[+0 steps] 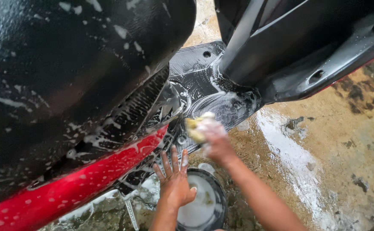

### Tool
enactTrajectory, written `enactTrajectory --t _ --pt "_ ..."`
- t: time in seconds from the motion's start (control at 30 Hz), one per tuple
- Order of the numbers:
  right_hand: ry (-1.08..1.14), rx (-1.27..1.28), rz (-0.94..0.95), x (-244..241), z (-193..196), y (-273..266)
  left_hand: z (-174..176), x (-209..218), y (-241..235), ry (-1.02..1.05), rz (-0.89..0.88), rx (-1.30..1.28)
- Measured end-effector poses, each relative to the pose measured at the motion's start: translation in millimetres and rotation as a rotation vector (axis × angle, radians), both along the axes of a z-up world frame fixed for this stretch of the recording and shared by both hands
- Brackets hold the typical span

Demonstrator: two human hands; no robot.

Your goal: The person scrubs the rear fender and seat of a red motorcycle using a soapy sponge. They then switch to a purple brush to clean the textured floorboard area and the side panels of the vehicle.

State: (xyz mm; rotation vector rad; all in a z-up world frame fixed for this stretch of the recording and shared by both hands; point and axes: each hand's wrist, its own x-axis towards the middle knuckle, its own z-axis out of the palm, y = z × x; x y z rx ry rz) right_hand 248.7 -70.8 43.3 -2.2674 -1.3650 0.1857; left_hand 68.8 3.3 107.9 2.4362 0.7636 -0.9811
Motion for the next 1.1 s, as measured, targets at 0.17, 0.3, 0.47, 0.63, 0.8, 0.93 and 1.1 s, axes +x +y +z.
enactTrajectory --t 0.17,0.3,0.47,0.63,0.8,0.93,1.1 --pt "-0.242 -0.121 -0.367 150 -82 -25 22 7 1 0.066 0.010 -0.065" --pt "-0.157 0.067 -0.308 119 -64 82 14 15 1 0.090 -0.019 -0.014" --pt "0.067 0.059 -0.020 141 -88 200 -6 22 -4 0.115 -0.037 0.029" --pt "0.110 -0.101 -0.109 128 -54 128 9 32 0 0.164 -0.002 -0.032" --pt "-0.118 -0.004 -0.064 183 -102 -11 7 27 -1 0.151 0.035 -0.079" --pt "-0.158 0.063 -0.274 147 -89 -34 -1 16 -8 0.066 0.000 0.023" --pt "-0.007 -0.003 -0.499 28 -58 -17 -13 2 -20 0.059 -0.042 0.083"
